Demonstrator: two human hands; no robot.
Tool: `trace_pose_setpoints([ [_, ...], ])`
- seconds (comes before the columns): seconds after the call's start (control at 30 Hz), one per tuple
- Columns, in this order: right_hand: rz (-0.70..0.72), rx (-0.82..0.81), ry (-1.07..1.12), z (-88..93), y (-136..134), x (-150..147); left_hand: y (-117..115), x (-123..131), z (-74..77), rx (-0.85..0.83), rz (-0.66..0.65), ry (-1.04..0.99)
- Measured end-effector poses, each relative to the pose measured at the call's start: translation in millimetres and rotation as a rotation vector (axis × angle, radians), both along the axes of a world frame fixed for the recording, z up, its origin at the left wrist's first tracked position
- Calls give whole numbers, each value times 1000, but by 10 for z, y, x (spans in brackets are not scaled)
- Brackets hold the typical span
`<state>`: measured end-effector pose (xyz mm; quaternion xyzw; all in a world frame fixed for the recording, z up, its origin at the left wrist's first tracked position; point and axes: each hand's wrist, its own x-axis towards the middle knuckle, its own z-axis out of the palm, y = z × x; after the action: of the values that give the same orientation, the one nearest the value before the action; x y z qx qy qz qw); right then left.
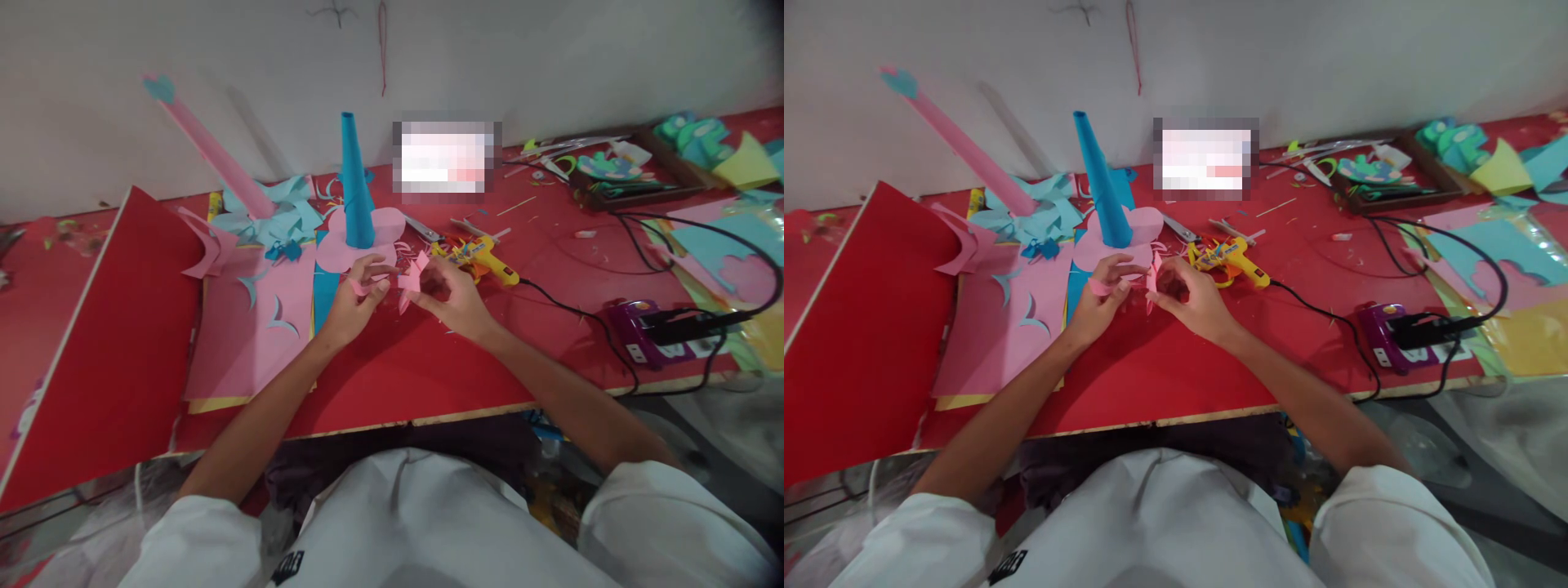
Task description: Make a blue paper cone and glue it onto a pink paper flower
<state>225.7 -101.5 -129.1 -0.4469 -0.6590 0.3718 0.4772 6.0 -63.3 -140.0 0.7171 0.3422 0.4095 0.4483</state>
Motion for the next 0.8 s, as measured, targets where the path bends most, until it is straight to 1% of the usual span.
trace_pose_setpoints([
  [0.17,-8,-3,14,31,-16,-10,27,-30,4,-20,51,-16],
  [0.33,10,-10,-7,53,-24,-19,11,-33,9,-43,71,-31],
  [0.5,67,-19,1,59,-23,-29,-36,0,13,6,23,-4],
  [0.63,120,-51,21,62,-25,-47,-50,-4,13,35,1,91],
  [0.8,148,-97,81,60,-18,-55,-38,-35,10,66,-76,152],
])
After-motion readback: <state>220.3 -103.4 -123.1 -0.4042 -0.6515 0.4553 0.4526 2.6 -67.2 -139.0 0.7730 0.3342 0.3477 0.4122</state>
